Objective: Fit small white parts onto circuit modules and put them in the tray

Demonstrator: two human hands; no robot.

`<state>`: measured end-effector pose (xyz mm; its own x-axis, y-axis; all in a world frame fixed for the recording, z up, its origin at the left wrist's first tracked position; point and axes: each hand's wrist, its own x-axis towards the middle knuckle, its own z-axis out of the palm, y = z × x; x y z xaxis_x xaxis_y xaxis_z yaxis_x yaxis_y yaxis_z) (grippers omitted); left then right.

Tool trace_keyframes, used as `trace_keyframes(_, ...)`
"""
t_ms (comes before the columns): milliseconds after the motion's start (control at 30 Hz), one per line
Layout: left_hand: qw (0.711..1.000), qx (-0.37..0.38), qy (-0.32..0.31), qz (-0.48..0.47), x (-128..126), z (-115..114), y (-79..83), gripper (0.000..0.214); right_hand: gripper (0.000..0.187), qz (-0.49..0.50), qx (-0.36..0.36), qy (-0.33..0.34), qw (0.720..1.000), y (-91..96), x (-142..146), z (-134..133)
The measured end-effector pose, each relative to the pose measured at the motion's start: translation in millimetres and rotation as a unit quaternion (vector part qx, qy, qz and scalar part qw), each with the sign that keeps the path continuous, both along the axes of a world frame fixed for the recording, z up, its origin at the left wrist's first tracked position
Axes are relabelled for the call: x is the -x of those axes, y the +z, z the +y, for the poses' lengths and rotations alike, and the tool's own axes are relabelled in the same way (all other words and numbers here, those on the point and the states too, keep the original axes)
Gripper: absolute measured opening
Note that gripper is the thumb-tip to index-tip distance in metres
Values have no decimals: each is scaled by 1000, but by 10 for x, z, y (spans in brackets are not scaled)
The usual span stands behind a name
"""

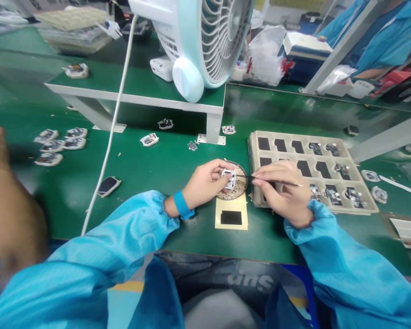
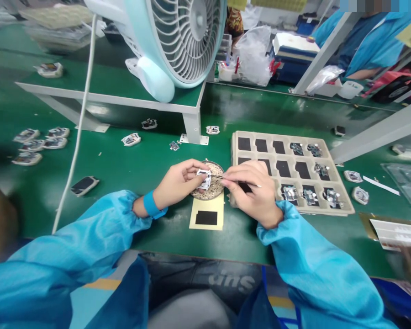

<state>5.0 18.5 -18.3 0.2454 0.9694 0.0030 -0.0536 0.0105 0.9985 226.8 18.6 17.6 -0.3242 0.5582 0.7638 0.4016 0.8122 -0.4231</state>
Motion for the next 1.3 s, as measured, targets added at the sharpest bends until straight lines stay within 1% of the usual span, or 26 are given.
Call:
trace_keyframes(200, 1000, 6, -1, -11, -8, -2, 10, 23, 18, -11, -11, -11, 1000, -25, 0, -4)
trace_keyframes(367, 1000, 10, 1, -8, -8, 0, 5, 24, 18, -6, 6, -22, 1000, -30, -2, -12)
trace_keyframes(567, 1000, 11, 1, -11, -14, 5, -5, 25, 13, -28, 18, -35, 999, -32, 9, -17)
trace_keyframes(700, 1000, 2, 4, -5, -10, 6, -14, 24, 14, -33, 17, -29, 999, -25, 12, -22)
trace_keyframes(800, 1000, 1, 3, -2, 2, 6, -20, 24, 12, -7, 43, -20, 999, 11, 11, -35)
trace_keyframes(900, 1000, -2, -3, -4, 15, 6, -23, 27, 9, -3, 68, -22, 997, 45, 21, -47)
trace_keyframes(1033, 1000, -12, 0, 10, 18, 4, -14, 29, 7, -13, 73, -24, 997, 36, 33, -48)
trace_keyframes(1100, 1000, -13, 3, 10, 17, 7, -5, 29, 7, 1, 92, -10, 996, 17, 13, -31)
trace_keyframes(1167, 1000, -10, 4, -2, 21, 16, 4, 29, 6, 30, 146, 34, 988, 6, -31, 3)
trace_keyframes(1233, 1000, -3, 1, -17, 30, 29, 10, 30, 4, 50, 216, 92, 971, 8, -87, 44)
trace_keyframes(1300, 1000, 5, -5, -26, 40, 41, 14, 32, 4, 60, 259, 129, 955, 19, -130, 74)
